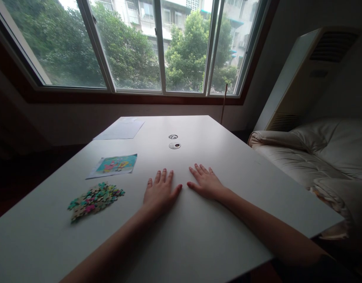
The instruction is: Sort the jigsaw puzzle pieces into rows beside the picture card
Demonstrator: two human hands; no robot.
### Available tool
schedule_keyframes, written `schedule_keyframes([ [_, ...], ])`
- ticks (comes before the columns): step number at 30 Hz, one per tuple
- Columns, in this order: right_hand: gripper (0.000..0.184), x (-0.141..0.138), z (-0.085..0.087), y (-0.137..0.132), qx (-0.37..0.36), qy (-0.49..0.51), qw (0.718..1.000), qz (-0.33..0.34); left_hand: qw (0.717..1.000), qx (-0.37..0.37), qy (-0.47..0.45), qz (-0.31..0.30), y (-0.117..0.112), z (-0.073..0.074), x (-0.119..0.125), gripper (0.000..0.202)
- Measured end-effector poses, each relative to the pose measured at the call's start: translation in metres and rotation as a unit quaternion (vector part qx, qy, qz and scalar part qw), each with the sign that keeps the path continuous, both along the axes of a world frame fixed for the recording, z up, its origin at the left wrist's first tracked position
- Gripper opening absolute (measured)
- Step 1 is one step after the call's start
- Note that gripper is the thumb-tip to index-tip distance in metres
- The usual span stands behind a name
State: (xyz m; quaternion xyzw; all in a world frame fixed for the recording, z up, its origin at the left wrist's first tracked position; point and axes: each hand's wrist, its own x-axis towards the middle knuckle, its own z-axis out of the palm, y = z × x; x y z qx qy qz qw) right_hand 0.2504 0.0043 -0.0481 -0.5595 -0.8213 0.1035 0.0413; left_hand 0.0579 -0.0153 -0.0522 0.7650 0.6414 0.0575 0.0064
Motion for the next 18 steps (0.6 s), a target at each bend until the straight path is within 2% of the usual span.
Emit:
schedule_keyframes([
  [18,0.071,-0.0021,0.002,-0.0006,-0.01,-0.014,1.0,-0.007,1.0,-0.002,0.003,0.003,-0.0017,0.0017,-0.0004,0.067],
])
